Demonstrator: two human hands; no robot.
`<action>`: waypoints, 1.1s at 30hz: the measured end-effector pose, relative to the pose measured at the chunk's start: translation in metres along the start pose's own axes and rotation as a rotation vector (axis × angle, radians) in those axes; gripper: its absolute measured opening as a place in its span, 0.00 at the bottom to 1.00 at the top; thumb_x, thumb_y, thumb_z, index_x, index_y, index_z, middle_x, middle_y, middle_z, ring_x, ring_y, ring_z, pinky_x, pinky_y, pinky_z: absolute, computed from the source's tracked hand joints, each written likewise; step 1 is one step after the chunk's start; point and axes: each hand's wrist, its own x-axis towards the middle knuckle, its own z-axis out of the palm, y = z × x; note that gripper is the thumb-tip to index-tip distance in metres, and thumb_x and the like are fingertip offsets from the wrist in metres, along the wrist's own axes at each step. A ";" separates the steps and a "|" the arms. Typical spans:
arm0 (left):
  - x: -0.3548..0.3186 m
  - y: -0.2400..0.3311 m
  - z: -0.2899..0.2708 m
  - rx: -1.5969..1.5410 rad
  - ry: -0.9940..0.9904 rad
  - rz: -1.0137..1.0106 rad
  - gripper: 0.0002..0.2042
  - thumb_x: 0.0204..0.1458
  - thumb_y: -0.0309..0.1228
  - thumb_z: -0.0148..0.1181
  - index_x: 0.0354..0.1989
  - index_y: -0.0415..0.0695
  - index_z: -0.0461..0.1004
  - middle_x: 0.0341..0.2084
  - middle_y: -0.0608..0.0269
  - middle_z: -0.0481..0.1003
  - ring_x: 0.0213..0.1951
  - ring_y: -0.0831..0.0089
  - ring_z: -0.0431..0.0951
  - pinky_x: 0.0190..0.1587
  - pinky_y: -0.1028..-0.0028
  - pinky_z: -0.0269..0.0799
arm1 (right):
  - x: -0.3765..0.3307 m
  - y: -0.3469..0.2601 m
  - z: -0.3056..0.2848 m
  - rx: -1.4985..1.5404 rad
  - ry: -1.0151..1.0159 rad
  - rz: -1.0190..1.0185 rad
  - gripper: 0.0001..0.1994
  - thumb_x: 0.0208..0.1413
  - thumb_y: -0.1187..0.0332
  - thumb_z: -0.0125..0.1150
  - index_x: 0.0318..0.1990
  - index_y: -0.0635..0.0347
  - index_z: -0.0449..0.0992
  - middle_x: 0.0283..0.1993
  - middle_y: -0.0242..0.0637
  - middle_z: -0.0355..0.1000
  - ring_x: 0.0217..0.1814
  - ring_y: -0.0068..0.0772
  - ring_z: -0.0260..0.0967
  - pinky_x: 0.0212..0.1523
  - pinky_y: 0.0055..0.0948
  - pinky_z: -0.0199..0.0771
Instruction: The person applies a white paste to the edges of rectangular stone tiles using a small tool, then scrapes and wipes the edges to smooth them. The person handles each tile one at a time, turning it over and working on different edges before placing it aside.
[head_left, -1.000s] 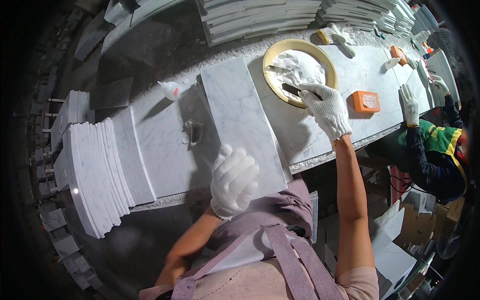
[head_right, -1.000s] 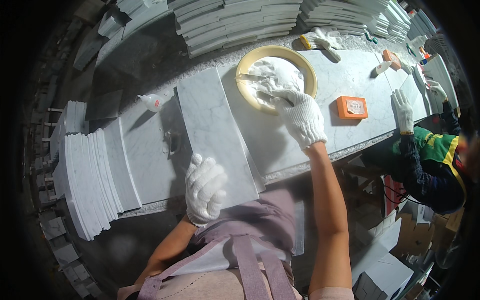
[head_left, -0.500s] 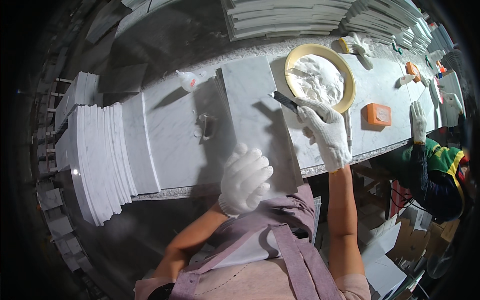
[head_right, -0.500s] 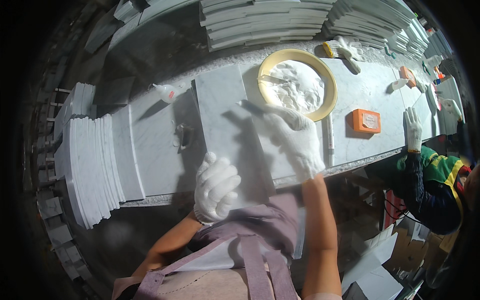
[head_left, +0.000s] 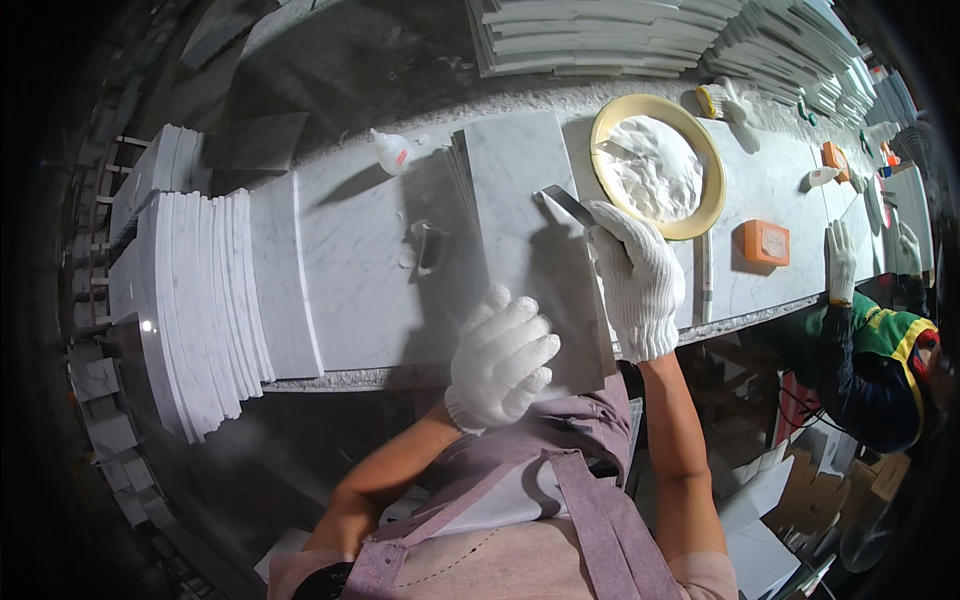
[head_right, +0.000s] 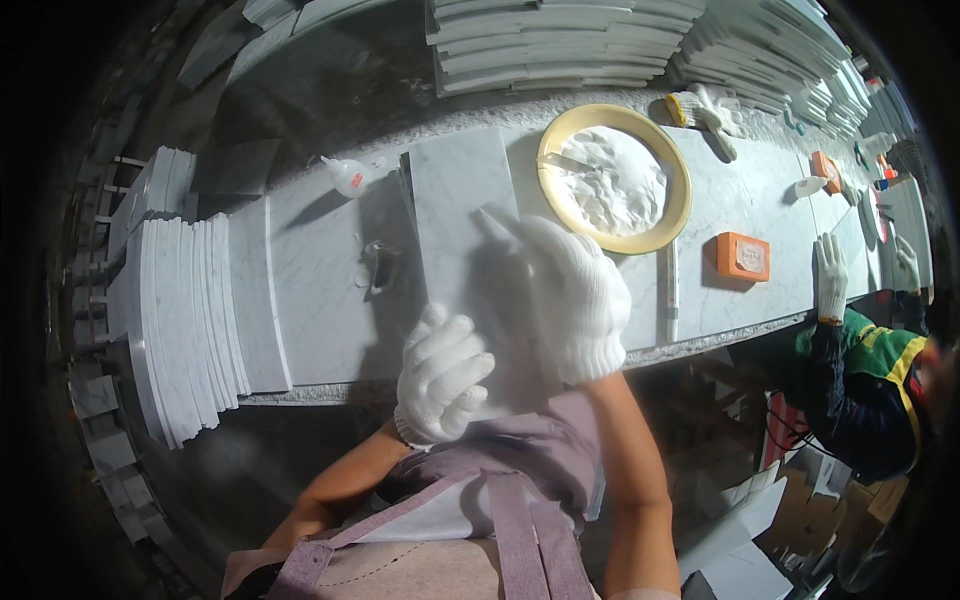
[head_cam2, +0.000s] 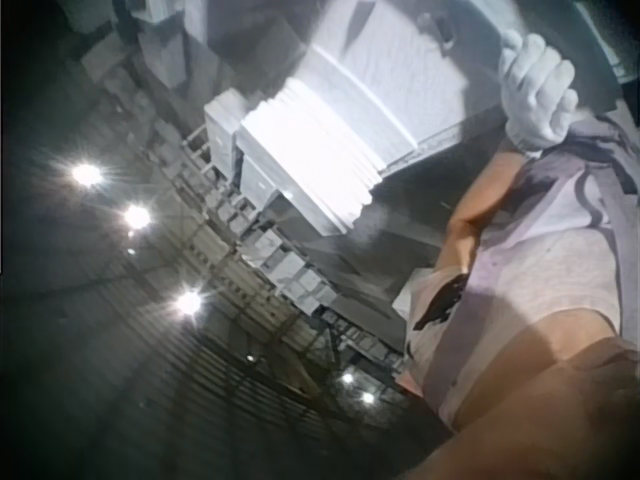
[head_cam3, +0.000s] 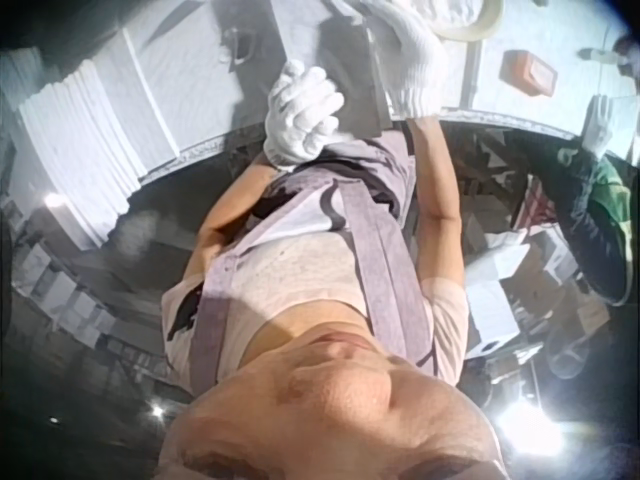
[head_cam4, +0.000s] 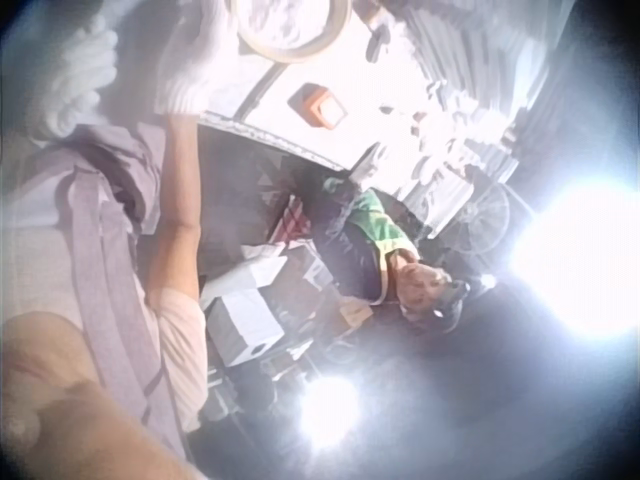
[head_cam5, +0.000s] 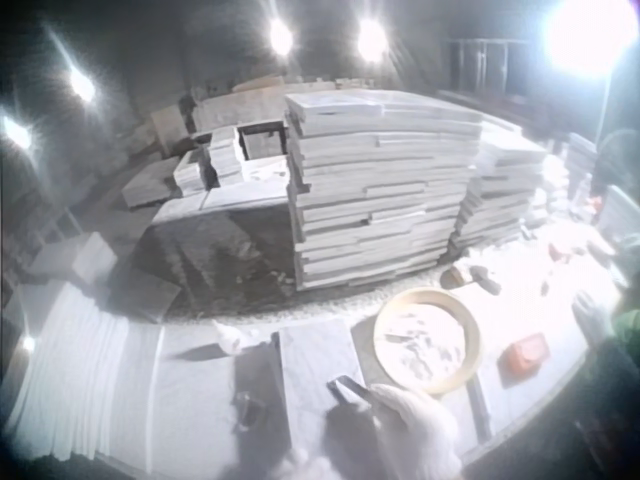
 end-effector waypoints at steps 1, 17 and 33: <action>0.002 0.001 -0.001 0.010 -0.017 -0.009 0.16 0.65 0.40 0.55 0.36 0.38 0.79 0.34 0.52 0.77 0.40 0.51 0.76 0.51 0.51 0.68 | -0.001 -0.003 -0.002 0.040 -0.006 0.062 0.13 0.66 0.73 0.65 0.57 0.61 0.83 0.42 0.34 0.82 0.31 0.18 0.74 0.33 0.22 0.76; 0.035 -0.147 -0.074 0.599 0.281 -0.685 0.31 0.51 0.41 0.77 0.61 0.41 0.72 0.53 0.47 0.78 0.58 0.48 0.75 0.62 0.51 0.69 | -0.081 0.024 -0.069 1.147 -0.176 1.041 0.14 0.69 0.64 0.66 0.56 0.60 0.77 0.53 0.36 0.79 0.52 0.39 0.81 0.45 0.36 0.83; 0.029 -0.050 -0.031 -0.524 0.647 -0.739 0.14 0.65 0.27 0.65 0.56 0.38 0.73 0.51 0.59 0.79 0.56 0.71 0.78 0.62 0.69 0.76 | 0.005 -0.029 -0.032 0.089 -0.326 0.091 0.23 0.66 0.71 0.63 0.68 0.57 0.75 0.50 0.39 0.81 0.47 0.35 0.79 0.51 0.34 0.79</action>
